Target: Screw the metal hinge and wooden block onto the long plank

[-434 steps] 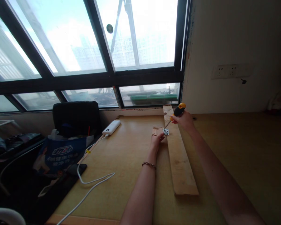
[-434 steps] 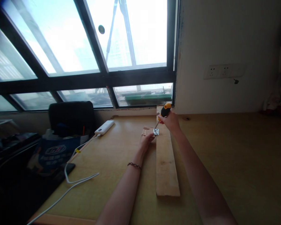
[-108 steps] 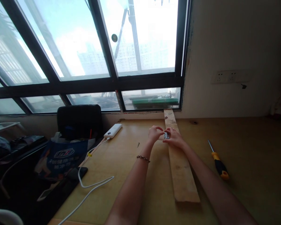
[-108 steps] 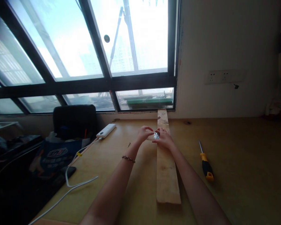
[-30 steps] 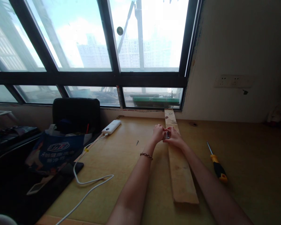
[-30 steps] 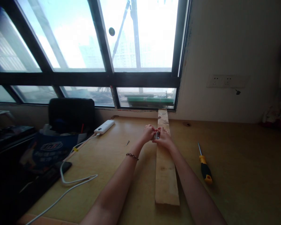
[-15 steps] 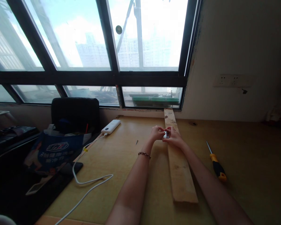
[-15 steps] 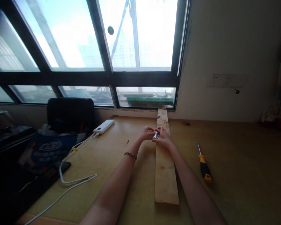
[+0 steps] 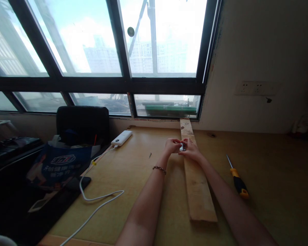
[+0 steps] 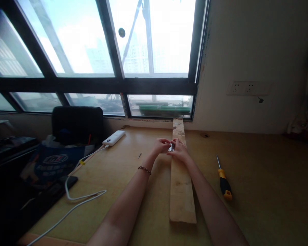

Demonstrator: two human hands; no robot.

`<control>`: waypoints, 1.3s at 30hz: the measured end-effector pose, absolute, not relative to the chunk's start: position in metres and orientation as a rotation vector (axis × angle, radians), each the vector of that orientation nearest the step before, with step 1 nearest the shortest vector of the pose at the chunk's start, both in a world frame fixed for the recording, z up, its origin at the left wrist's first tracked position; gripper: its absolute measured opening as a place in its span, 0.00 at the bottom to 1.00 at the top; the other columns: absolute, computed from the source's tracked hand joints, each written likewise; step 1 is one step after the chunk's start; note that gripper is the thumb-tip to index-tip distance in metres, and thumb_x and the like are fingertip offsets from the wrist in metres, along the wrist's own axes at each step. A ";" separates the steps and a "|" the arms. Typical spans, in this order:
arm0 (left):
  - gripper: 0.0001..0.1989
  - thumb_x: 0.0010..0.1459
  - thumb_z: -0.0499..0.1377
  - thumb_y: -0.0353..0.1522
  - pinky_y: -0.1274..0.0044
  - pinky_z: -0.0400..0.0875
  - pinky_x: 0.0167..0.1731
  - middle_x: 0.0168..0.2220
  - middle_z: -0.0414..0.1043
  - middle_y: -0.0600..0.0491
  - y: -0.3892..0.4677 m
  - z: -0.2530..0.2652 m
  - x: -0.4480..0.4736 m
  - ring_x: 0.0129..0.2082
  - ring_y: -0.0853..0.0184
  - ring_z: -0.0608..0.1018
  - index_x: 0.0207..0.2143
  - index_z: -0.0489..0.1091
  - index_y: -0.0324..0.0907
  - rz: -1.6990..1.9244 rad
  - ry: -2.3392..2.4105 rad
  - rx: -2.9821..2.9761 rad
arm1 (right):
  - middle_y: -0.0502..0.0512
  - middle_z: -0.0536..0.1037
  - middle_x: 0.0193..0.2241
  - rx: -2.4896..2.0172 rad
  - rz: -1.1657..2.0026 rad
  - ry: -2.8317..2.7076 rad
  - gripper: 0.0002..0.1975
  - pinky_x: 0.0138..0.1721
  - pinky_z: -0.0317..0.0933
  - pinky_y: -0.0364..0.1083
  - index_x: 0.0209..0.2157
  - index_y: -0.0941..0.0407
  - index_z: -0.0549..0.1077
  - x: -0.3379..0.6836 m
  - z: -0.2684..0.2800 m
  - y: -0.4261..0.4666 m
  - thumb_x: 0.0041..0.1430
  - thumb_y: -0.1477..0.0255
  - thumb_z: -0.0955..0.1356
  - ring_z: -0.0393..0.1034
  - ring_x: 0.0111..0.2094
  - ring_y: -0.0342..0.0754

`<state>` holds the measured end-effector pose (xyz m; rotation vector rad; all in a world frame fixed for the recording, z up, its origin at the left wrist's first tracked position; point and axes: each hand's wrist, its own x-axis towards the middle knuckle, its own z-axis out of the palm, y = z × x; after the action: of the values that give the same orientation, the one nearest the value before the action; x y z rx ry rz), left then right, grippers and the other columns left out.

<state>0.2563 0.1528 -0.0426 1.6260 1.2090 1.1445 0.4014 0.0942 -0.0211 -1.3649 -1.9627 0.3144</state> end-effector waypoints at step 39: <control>0.20 0.38 0.62 0.23 0.80 0.68 0.28 0.26 0.72 0.54 0.136 -0.027 0.253 0.26 0.72 0.74 0.38 0.68 0.39 1.300 0.940 1.637 | 0.55 0.69 0.45 -1.352 0.298 -1.957 0.34 0.46 0.58 0.51 0.44 0.54 0.61 0.401 -0.024 0.095 0.33 0.61 0.73 0.64 0.46 0.54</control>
<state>0.2531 0.1355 -0.0274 1.6365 0.9403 1.3001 0.4009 0.0948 -0.0239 -1.3516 -1.9570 0.2977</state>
